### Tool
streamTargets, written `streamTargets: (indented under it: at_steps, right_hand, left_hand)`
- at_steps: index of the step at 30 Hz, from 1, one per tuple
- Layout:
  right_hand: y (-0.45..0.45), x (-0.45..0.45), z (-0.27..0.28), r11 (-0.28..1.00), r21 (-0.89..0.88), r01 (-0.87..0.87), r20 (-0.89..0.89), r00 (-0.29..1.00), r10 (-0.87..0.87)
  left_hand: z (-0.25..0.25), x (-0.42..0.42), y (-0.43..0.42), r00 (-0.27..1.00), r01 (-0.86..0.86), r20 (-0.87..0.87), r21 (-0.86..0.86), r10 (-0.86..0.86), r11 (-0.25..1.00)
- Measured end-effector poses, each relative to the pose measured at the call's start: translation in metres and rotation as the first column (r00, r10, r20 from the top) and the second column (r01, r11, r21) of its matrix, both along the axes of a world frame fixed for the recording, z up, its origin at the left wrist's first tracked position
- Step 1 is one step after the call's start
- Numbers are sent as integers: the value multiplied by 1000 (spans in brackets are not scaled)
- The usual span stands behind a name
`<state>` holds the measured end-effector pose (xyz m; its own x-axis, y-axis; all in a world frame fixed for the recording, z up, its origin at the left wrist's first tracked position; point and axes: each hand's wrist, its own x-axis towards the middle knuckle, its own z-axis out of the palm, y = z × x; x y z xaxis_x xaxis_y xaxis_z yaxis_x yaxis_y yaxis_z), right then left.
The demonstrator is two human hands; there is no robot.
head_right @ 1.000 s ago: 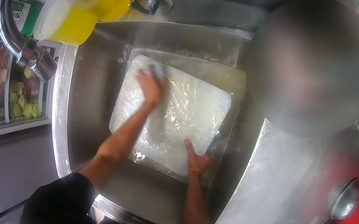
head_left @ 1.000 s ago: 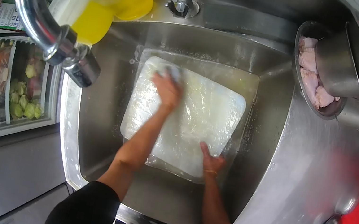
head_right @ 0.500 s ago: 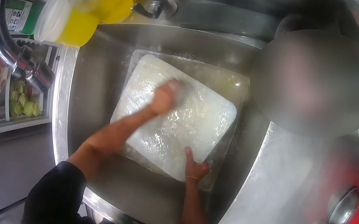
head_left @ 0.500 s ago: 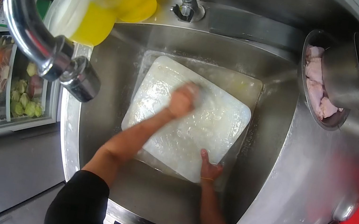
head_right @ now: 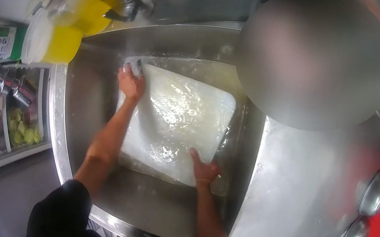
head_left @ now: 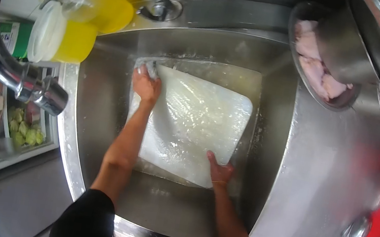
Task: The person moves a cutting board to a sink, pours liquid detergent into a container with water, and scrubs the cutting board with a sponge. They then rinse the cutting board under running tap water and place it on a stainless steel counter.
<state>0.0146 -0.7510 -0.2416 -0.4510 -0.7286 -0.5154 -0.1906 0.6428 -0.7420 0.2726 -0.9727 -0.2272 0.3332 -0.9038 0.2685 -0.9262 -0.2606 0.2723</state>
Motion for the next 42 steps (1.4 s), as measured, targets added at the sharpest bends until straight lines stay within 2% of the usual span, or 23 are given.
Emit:
streamTargets:
  at_steps: [2, 4, 5, 7, 10, 11, 14, 16, 17, 20, 22, 26, 27, 29, 30, 32, 34, 35, 36, 37, 38, 40, 42]
  right_hand:
    - [1, 4, 1, 999, 33, -4, -39, 999, 6]
    - [-4, 6, 15, 998, 51, -25, 1, 1000, 25]
    - [-16, 3, 17, 998, 53, -14, -5, 1000, 15]
    - [-49, -6, 19, 971, -123, 205, 210, 962, -177]
    - [-75, -9, 16, 964, -138, 228, 347, 923, -169]
    - [-71, -7, 9, 962, -133, 237, 344, 922, -180]
    - [-59, 8, -15, 963, -216, 163, 27, 987, -161]
    - [-56, 5, -19, 972, -223, 73, -77, 993, -92]
    - [-57, 4, -18, 972, -226, 65, -78, 993, -85]
    - [-62, 3, -3, 951, -287, 117, 33, 993, -113]
    - [-69, 3, 9, 982, -127, 138, 61, 990, -131]
    - [-77, 3, 9, 996, -56, -70, -87, 994, 65]
    - [-75, 6, 7, 996, -52, -68, -91, 994, 63]
    - [-73, 13, -1, 834, -366, 414, 475, 853, -216]
    - [-70, 10, -8, 837, -367, 405, 478, 854, -204]
    - [-61, 4, -21, 973, -226, 47, 85, 996, -28]
    - [-67, 5, -8, 973, -200, 112, 166, 983, -79]
    - [-72, 4, 4, 987, -149, 58, 85, 995, -46]
    - [-78, 2, 16, 996, -93, 7, 6, 1000, -6]
    - [-85, 2, 29, 994, 48, -103, -174, 979, 110]
    - [-83, 3, 21, 993, 42, -106, -171, 979, 111]
    - [-75, 0, -8, 987, -79, -141, -167, 978, 126]
    - [-72, -3, -13, 977, -143, -157, -143, 980, 137]
  left_hand:
    - [-16, -39, 2, 960, -219, 147, -139, 239, 966]
    - [-9, -100, 41, 971, 239, 6, -54, -239, 970]
    - [1, -104, 52, 969, 248, -1, -54, -249, 967]
    - [17, -104, 70, 780, 622, -99, 21, -618, 783]
    - [2, -31, 36, 944, 308, 145, -60, -297, 949]
    - [7, -32, 25, 994, -107, 21, -53, 108, 993]
    - [-15, -103, 29, 961, 259, 181, -346, -206, 902]
    - [-40, -158, 62, 826, 492, -136, -298, -547, 818]
    - [-17, -180, 71, 728, 660, -195, -60, -657, 749]
    - [-35, -107, 32, 710, 680, -7, -251, -704, 688]
    - [2, -56, -2, 941, 290, -119, -195, -316, 937]
    - [-14, -127, 18, 958, 287, 121, -378, -261, 880]
    - [-19, -159, 43, 908, 405, -37, -169, -417, 898]
    - [-4, -206, 72, 765, 632, -145, -15, -627, 775]
    - [13, -210, 76, 664, 731, -317, 82, -677, 678]
    - [-8, -167, 61, 647, 741, -163, -94, -745, 665]
    - [-20, -89, 32, 792, 586, -158, -74, -590, 807]
    - [-17, -47, 19, 513, 471, -695, -262, -503, 842]
    - [-16, -23, 11, -23, 272, -941, -330, -337, 904]
    - [-17, -51, 14, 606, 211, -752, -165, -261, 964]
    - [-23, -94, 22, 971, 48, -230, -75, -64, 996]
    - [-41, -163, 55, 874, 478, -10, -151, -485, 865]
    - [-28, -149, 51, 847, 522, -46, -120, -530, 844]
